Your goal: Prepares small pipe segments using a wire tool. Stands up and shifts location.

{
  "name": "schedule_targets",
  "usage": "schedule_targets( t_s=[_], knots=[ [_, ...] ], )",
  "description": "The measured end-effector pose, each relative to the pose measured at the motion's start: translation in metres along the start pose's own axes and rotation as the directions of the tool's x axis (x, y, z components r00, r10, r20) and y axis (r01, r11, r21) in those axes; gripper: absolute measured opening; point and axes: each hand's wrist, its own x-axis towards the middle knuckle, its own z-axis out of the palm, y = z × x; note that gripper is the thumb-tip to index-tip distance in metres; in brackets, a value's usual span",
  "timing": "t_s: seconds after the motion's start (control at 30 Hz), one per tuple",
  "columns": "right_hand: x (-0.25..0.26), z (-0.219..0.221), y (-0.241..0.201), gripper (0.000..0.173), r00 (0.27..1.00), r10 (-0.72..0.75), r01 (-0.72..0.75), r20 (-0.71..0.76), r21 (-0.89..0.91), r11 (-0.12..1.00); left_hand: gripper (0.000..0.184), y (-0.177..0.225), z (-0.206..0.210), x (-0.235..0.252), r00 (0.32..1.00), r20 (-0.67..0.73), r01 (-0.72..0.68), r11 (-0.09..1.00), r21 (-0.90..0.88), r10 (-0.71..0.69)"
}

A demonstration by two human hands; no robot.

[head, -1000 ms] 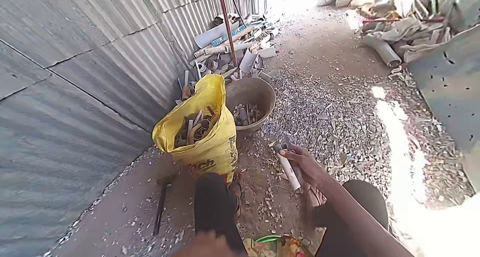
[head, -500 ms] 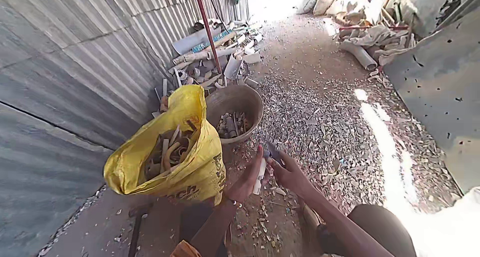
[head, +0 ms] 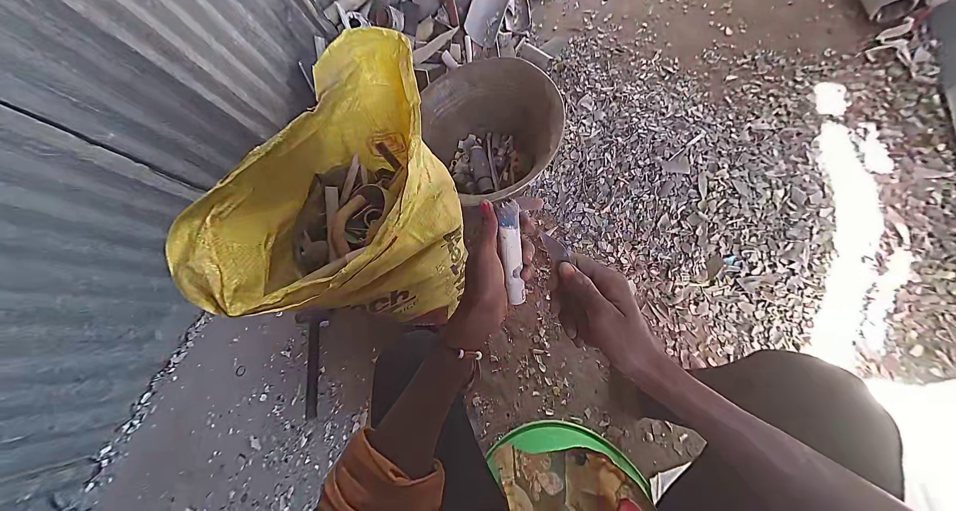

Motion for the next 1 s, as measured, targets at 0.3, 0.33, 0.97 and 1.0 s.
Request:
schedule_targets(
  t_s=[0.3,0.33,0.97,1.0],
  knots=[
    [0.002,0.008,-0.006,0.037,0.997,0.003,-0.013,0.072,0.135,0.991,0.076,-0.010,-0.004,-0.010,0.993,0.109,-0.060,0.997,0.047,0.055],
    [0.002,0.008,-0.006,0.036,0.997,-0.010,0.001,0.074,0.120,0.993,0.077,-0.010,-0.004,-0.011,0.991,0.121,-0.063,0.997,0.034,0.059],
    [-0.001,0.011,-0.008,0.031,0.996,-0.049,0.040,0.081,0.114,0.993,0.072,-0.008,-0.006,-0.011,0.974,0.222,-0.030,0.998,-0.062,0.043],
    [-0.002,0.012,-0.008,0.029,0.997,-0.035,0.028,0.067,0.100,0.995,0.071,-0.007,-0.005,-0.010,0.982,0.190,-0.009,0.998,-0.061,0.021]
  ],
)
